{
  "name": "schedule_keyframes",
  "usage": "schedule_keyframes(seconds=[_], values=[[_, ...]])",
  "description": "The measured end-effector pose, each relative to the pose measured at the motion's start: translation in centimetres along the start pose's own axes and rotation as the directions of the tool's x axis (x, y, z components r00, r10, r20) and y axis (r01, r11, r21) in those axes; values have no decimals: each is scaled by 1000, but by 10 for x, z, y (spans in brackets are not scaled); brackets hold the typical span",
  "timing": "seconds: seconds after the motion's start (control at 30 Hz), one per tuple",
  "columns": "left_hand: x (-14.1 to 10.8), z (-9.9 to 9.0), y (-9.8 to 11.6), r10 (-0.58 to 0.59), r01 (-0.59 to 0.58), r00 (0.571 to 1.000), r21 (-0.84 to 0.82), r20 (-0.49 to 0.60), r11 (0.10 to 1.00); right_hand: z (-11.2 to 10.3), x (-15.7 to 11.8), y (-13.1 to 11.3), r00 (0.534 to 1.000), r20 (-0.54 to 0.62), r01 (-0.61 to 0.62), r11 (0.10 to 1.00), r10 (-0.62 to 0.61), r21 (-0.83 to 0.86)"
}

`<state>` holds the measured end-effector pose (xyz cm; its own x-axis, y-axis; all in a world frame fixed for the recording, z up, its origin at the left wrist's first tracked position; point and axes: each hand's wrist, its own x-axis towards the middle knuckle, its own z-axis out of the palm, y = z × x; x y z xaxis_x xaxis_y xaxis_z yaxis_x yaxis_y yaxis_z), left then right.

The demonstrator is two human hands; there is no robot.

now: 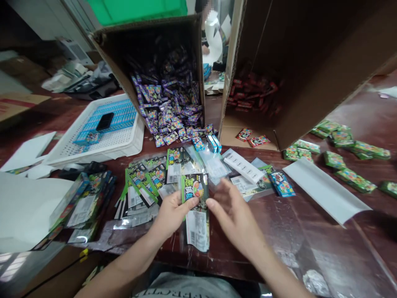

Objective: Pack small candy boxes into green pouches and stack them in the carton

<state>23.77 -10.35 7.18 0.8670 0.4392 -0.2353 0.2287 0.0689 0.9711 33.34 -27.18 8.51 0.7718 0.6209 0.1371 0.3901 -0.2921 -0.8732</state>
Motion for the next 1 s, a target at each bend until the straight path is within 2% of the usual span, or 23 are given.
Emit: schedule_keyframes(seconds=[0.07, 0.17, 0.23, 0.27, 0.3, 0.37, 0.4, 0.43, 0.47, 0.53, 0.57, 0.63, 0.67, 0.73, 0.83, 0.9, 1.0], values=[[-1, 10, -11, 6, -4, 999, 38, -45, 999, 29, -16, 11, 989, 45, -139, 989, 141, -46], [-6, 21, -31, 12, 8, 996, 226, -85, 974, 56, -30, 31, 957, -27, -285, 924, 287, -254], [-6, 22, -42, 97, -47, 989, 372, -116, 927, 62, -33, 46, 945, -68, -321, 876, 319, -359], [-3, 19, -43, 187, -109, 973, 438, -138, 892, 62, -34, 52, 942, -60, -326, 855, 330, -403], [3, 15, -42, 301, -182, 939, 505, -164, 844, 61, -34, 57, 938, -39, -324, 835, 343, -446], [29, 2, -28, 539, -298, 818, 653, -200, 696, 55, -32, 61, 928, 21, -303, 788, 371, -537], [48, -5, -17, 619, -308, 761, 732, -194, 608, 51, -30, 60, 926, 49, -276, 762, 373, -586], [70, -13, -4, 661, -296, 731, 793, -171, 532, 46, -25, 58, 934, 64, -235, 737, 352, -634], [95, -19, 10, 646, -247, 748, 838, -155, 486, 41, -18, 54, 952, 65, -180, 716, 300, -674], [145, -29, 34, 502, -57, 848, 914, -167, 401, 28, 9, 45, 993, 56, -32, 693, 104, -720], [168, -31, 42, 458, -20, 873, 924, -171, 383, 21, 29, 40, 998, 60, 56, 686, -18, -726], [204, -30, 49, 377, 21, 912, 937, -161, 349, 9, 81, 30, 972, 101, 219, 660, -213, -719], [217, -28, 48, 352, 18, 925, 940, -144, 339, 5, 111, 26, 954, 151, 288, 641, -261, -711], [232, -24, 40, 302, 11, 947, 949, -111, 314, 3, 174, 19, 941, 234, 336, 601, -244, -725], [241, -22, 25, 261, -10, 963, 958, -67, 286, 20, 256, 14, 924, 302, 383, 589, -235, -712], [243, -25, 20, 245, -23, 969, 964, -45, 266, 40, 293, 13, 919, 336, 390, 594, -206, -704], [247, -31, 20, 210, -46, 978, 974, -1, 223, 62, 316, 11, 921, 359, 374, 613, -154, -696]])
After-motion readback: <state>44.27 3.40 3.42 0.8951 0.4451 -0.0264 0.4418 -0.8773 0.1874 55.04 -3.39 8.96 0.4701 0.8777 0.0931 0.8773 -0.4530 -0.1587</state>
